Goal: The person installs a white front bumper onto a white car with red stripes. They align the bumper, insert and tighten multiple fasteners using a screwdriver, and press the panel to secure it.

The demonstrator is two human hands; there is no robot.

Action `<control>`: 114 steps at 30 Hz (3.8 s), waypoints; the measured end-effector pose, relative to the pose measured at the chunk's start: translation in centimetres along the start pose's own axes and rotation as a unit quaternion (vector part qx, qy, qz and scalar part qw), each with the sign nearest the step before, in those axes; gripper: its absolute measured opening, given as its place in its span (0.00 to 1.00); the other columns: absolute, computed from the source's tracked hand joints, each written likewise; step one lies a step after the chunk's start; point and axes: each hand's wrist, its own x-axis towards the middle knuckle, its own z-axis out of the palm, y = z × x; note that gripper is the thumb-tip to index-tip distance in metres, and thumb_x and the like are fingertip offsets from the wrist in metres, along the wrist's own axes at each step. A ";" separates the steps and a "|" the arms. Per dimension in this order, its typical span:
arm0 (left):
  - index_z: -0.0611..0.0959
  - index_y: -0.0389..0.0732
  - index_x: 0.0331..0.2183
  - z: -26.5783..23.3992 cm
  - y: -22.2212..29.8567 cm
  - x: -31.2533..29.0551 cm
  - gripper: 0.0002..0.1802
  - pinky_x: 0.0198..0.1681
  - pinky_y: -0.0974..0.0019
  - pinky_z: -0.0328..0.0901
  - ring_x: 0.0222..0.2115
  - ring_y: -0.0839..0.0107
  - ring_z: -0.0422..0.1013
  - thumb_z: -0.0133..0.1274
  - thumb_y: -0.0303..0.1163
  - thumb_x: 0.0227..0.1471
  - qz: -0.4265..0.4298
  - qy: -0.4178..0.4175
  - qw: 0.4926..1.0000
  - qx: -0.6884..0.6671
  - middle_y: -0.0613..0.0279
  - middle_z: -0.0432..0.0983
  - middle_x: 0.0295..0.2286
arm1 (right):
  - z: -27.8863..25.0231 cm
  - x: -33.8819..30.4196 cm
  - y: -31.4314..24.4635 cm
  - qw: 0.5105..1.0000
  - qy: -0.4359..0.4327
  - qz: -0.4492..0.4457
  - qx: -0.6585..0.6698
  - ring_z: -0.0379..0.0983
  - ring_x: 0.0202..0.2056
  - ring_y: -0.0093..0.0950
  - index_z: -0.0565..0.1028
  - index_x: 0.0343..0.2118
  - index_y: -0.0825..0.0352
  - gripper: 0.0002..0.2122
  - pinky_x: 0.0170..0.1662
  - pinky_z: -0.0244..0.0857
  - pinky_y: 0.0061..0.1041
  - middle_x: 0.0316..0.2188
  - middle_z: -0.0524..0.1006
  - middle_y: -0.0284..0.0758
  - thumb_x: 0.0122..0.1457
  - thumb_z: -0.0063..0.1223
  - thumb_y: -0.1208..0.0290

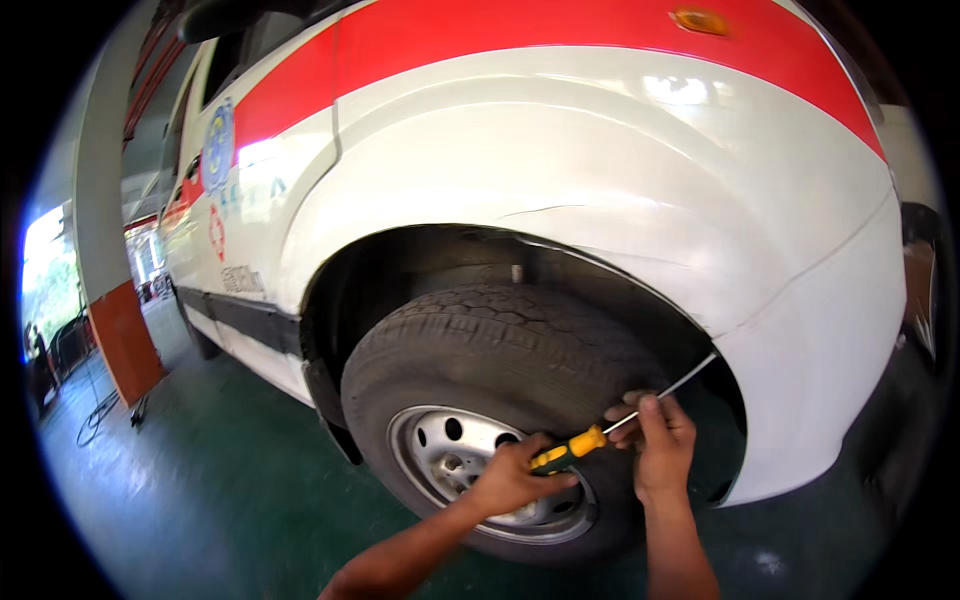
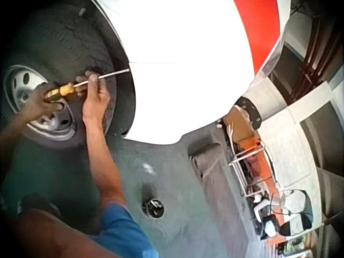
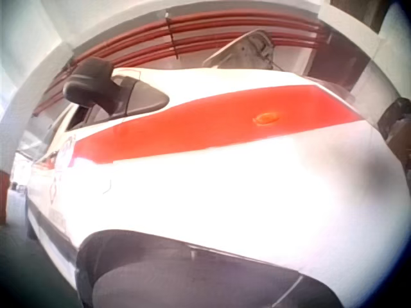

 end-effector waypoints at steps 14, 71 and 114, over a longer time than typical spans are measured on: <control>0.79 0.39 0.30 2.2 -1.3 -0.2 0.24 0.21 0.60 0.69 0.18 0.59 0.76 0.70 0.46 0.38 0.070 0.210 0.945 0.242 0.54 0.75 0.16 | 0.0 0.1 -0.2 0.999 -0.027 0.010 0.024 0.76 0.25 0.21 0.75 0.41 0.71 0.12 0.28 0.66 0.18 0.31 0.81 0.40 0.65 0.48 0.65; 0.77 0.40 0.28 2.8 -0.9 -0.2 0.22 0.20 0.62 0.66 0.16 0.63 0.74 0.69 0.45 0.41 0.136 0.242 0.932 0.233 0.61 0.75 0.17 | 0.2 0.2 0.0 0.999 -0.015 -0.038 0.024 0.74 0.21 0.20 0.75 0.42 0.72 0.16 0.25 0.64 0.15 0.31 0.81 0.40 0.65 0.49 0.60; 0.77 0.36 0.34 1.4 -1.7 0.7 0.27 0.18 0.67 0.62 0.14 0.66 0.69 0.71 0.43 0.38 0.165 0.115 0.979 0.037 0.59 0.73 0.18 | -0.2 0.6 1.2 0.995 0.007 -0.093 0.019 0.75 0.20 0.23 0.73 0.41 0.74 0.17 0.22 0.67 0.14 0.29 0.80 0.46 0.65 0.50 0.61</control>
